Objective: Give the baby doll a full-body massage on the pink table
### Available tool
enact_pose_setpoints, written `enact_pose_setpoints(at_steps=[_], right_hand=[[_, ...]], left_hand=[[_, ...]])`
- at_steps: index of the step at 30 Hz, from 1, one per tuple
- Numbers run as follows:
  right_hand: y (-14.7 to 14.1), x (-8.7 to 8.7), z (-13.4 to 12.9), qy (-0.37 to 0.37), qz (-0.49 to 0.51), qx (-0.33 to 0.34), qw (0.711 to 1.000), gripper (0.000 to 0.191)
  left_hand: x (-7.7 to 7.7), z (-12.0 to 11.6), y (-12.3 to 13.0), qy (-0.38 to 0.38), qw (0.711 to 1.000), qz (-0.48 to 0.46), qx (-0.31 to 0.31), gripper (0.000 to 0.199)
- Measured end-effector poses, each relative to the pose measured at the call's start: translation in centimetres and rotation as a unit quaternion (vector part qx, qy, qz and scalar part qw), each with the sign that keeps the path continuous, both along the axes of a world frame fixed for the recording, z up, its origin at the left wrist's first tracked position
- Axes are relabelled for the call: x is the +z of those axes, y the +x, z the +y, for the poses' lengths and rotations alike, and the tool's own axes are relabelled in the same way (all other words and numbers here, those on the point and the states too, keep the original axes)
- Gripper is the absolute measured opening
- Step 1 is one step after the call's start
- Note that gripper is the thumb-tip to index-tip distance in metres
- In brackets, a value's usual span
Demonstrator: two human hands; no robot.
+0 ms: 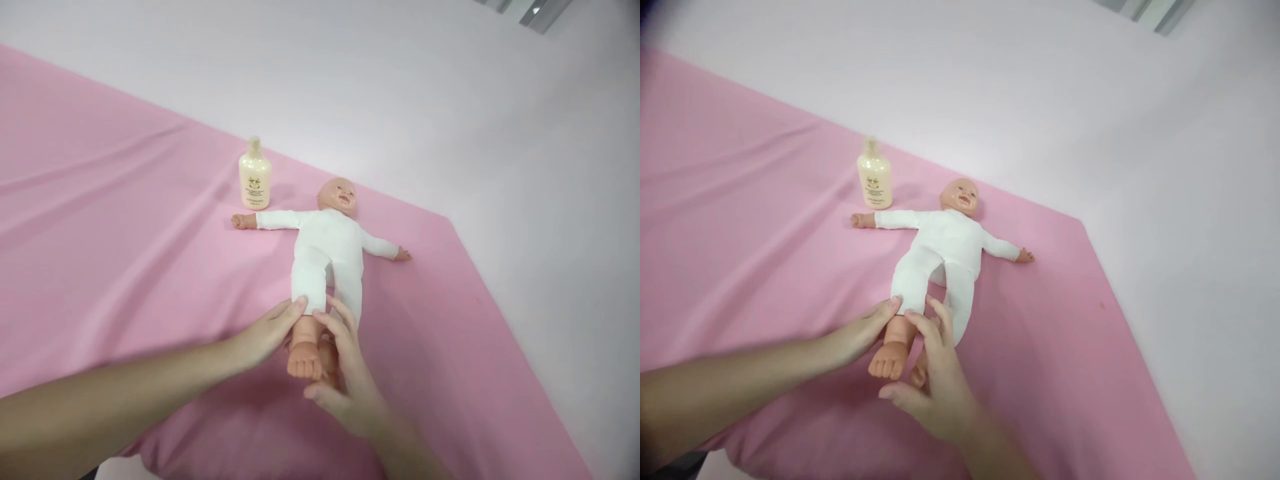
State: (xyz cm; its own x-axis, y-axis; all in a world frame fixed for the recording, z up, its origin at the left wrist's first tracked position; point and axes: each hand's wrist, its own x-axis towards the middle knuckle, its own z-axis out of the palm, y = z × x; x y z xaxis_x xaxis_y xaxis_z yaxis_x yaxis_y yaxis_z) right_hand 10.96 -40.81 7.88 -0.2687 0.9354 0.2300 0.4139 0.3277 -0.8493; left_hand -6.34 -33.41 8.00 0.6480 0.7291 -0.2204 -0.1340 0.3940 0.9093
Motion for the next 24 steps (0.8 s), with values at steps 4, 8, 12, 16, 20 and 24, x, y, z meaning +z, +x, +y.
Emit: enact_pose_setpoints(at_steps=[4,8,12,16,20,24], right_hand=[[-0.1,0.1,0.1,0.049,-0.047,-0.004,0.998,0.054],[-0.1,0.5,0.2,0.147,-0.065,-0.005,0.987,0.041],[0.0,0.9,0.3,0.214,-0.042,-0.002,0.976,0.044],[-0.1,1.2,0.0,0.243,-0.013,0.010,0.970,0.039],[-0.2,1.5,-0.1,0.219,0.015,0.002,0.976,0.037],[0.2,1.9,0.1,0.115,0.063,0.033,0.991,0.035]], left_hand=[[-0.4,0.2,0.0,0.032,0.999,-0.004,-0.006,0.058],[-1.2,0.7,0.2,0.024,0.998,-0.053,-0.016,0.058],[-2.3,0.7,0.3,-0.025,0.995,-0.084,-0.051,0.062],[-3.3,0.5,0.1,-0.037,0.982,-0.115,-0.144,0.069],[-3.2,0.9,-0.3,-0.032,0.963,-0.123,-0.238,0.068],[-2.6,1.1,-0.3,-0.037,0.962,-0.128,-0.239,0.065]])
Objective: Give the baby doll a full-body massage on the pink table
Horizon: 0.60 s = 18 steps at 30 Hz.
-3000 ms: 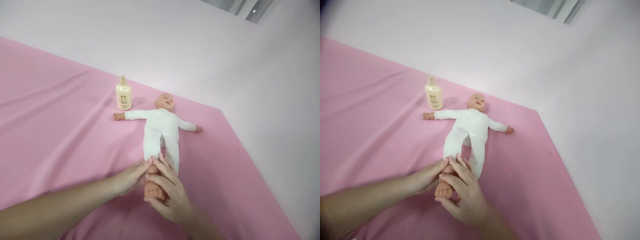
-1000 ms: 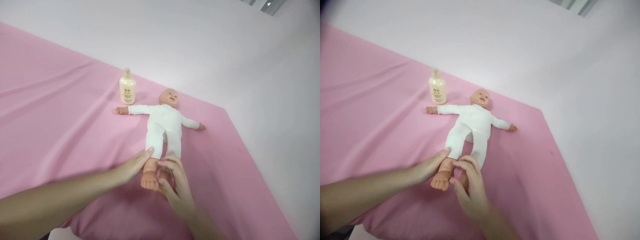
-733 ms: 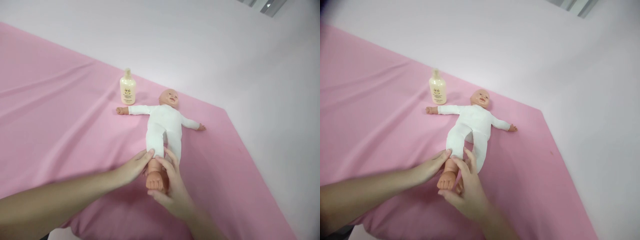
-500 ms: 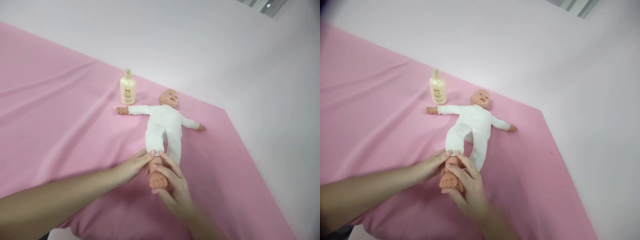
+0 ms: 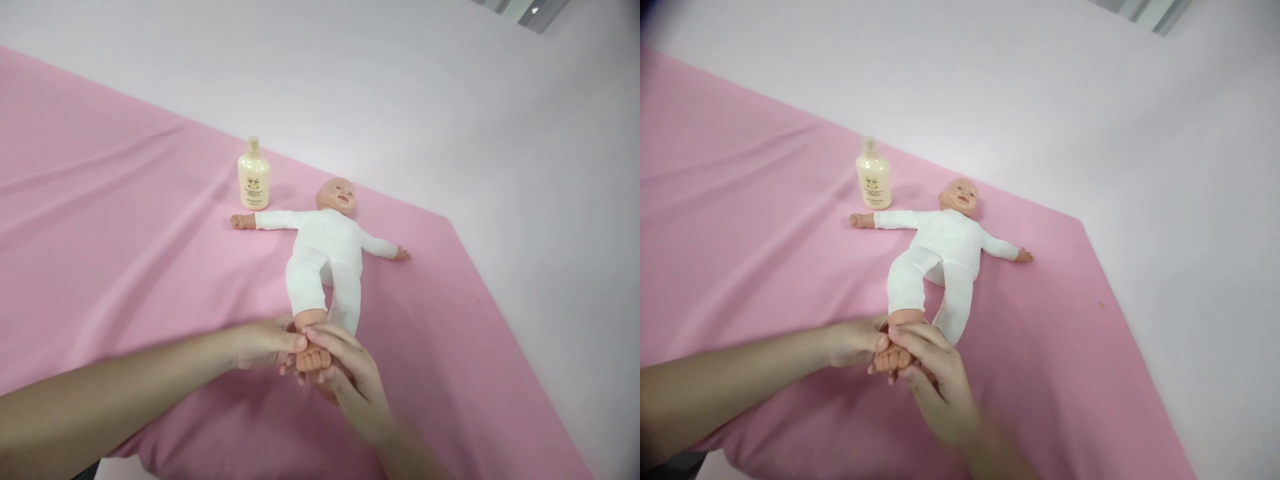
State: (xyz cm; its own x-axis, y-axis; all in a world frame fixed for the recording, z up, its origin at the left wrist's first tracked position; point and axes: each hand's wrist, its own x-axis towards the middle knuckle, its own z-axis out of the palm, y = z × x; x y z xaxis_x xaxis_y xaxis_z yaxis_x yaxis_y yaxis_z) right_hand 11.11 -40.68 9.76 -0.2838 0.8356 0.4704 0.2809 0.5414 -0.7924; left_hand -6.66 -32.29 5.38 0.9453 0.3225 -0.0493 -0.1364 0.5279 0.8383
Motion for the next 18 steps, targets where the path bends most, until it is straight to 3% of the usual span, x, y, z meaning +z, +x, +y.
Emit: enact_pose_setpoints(at_steps=[4,7,10,18], right_hand=[[0.3,-0.5,0.0,-0.068,0.019,-0.003,0.997,0.040],[0.1,-1.1,-0.2,-0.096,-0.010,-0.046,0.994,0.060],[-0.2,-1.5,-0.4,-0.114,-0.055,-0.069,0.989,0.080],[-0.3,-1.6,-0.4,0.059,-0.101,-0.066,0.991,0.067]], left_hand=[[0.2,-0.2,0.1,-0.002,0.996,0.039,0.076,0.062],[0.3,-0.4,0.2,-0.003,0.992,0.051,0.117,0.057],[0.4,-0.6,0.3,0.003,0.992,0.052,0.114,0.056],[-0.3,-0.8,0.5,-0.018,0.996,0.020,0.087,0.068]])
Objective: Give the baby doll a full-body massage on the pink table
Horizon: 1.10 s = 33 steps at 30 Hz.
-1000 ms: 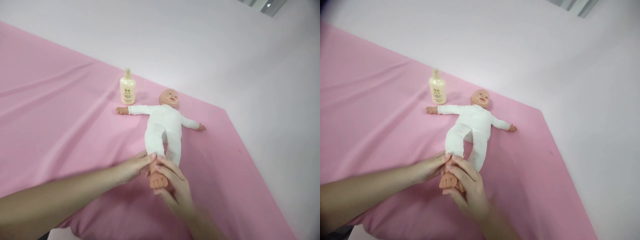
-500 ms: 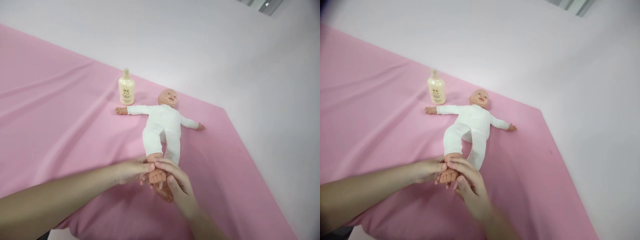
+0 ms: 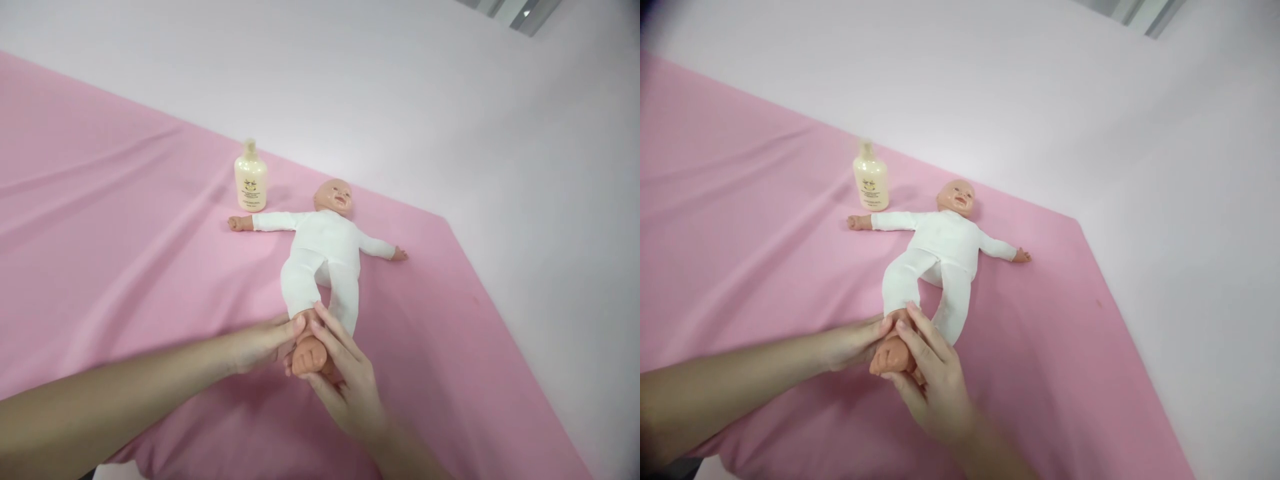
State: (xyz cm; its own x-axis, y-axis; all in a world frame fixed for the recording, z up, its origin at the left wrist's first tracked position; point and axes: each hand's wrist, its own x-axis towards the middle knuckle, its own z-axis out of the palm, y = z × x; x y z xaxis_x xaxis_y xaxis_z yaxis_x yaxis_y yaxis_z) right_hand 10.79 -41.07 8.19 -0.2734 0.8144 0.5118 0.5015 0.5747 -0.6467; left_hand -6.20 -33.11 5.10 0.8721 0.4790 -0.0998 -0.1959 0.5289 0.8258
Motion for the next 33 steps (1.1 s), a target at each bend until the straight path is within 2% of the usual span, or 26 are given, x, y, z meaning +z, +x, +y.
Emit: enact_pose_setpoints(at_steps=[4,7,11,14,22,25,28,31,33], right_hand=[[0.3,0.8,0.0,0.062,0.011,0.003,0.998,0.054],[0.3,1.2,0.1,0.075,0.020,0.007,0.997,0.045],[0.1,1.0,0.3,0.066,-0.004,0.003,0.998,0.044],[0.1,0.7,0.5,0.057,-0.038,-0.012,0.998,0.051],[-0.1,1.2,0.7,0.105,0.023,0.019,0.994,0.036],[-0.1,1.1,0.6,0.091,0.045,0.026,0.994,0.036],[-0.1,0.8,0.5,0.071,0.087,0.023,0.993,0.033],[-0.1,0.6,0.3,0.061,0.133,-0.001,0.989,0.025],[-0.1,0.5,0.2,0.050,0.155,-0.018,0.986,0.017]], left_hand=[[0.1,0.2,-0.1,-0.033,0.999,-0.004,-0.036,0.079],[0.6,0.4,-0.2,-0.051,0.997,0.006,-0.062,0.087],[1.1,0.5,-0.1,-0.031,0.995,-0.011,-0.093,0.087],[1.1,0.5,0.0,-0.001,0.994,-0.009,-0.110,0.085],[1.0,0.4,-0.4,-0.003,0.993,-0.072,-0.095,0.053],[0.7,0.4,-0.6,-0.003,0.996,-0.033,-0.079,0.052],[0.3,0.5,-0.7,0.008,0.997,0.007,-0.075,0.061],[0.2,0.6,-0.7,0.018,0.996,0.016,-0.082,0.063],[0.2,0.6,-0.8,0.014,0.997,0.028,-0.064,0.062]])
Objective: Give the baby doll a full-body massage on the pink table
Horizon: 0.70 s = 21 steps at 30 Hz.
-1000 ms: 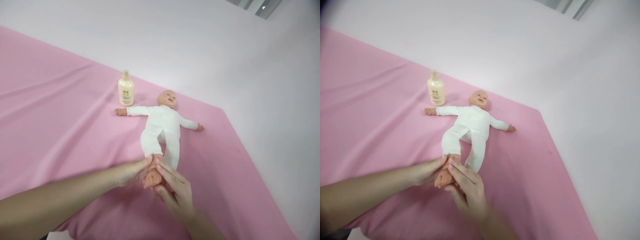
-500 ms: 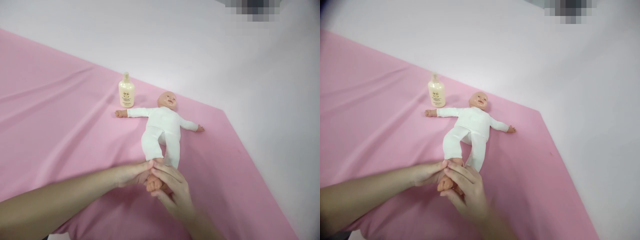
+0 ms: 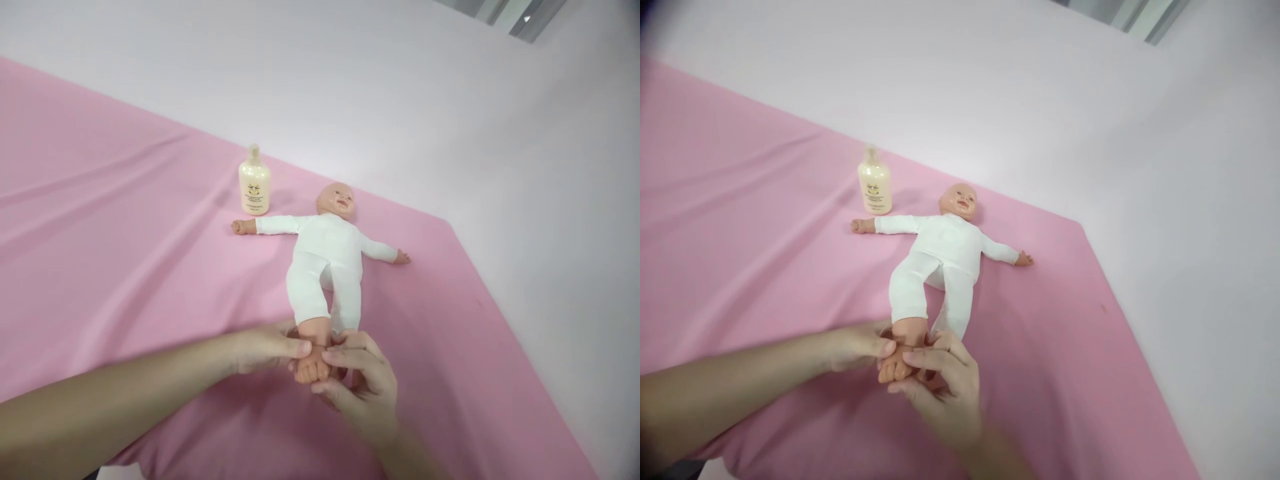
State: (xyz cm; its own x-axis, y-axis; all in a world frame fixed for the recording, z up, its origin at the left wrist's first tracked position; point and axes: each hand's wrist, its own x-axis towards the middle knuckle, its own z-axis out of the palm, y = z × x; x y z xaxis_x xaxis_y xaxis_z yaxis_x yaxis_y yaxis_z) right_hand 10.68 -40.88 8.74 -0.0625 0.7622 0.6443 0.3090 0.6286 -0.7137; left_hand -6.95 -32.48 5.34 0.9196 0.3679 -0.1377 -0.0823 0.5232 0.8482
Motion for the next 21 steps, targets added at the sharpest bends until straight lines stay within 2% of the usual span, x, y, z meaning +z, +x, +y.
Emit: enact_pose_setpoints(at_steps=[3,7,16,21], right_hand=[[0.0,0.0,-0.1,-0.043,-0.009,-0.002,0.999,0.010],[0.0,0.1,-0.1,-0.085,-0.073,-0.011,0.994,0.015],[-0.2,-0.2,0.2,-0.070,-0.097,-0.011,0.993,0.030],[0.1,-0.3,-0.1,-0.076,-0.083,-0.034,0.993,0.036]], left_hand=[[0.1,-0.1,0.0,-0.015,0.999,0.001,0.029,0.063],[0.2,-0.1,0.0,-0.011,1.000,-0.011,0.023,0.057],[1.3,-0.4,-0.1,-0.029,0.999,-0.025,0.033,0.055],[0.9,-0.2,0.0,0.010,0.998,0.006,0.068,0.069]])
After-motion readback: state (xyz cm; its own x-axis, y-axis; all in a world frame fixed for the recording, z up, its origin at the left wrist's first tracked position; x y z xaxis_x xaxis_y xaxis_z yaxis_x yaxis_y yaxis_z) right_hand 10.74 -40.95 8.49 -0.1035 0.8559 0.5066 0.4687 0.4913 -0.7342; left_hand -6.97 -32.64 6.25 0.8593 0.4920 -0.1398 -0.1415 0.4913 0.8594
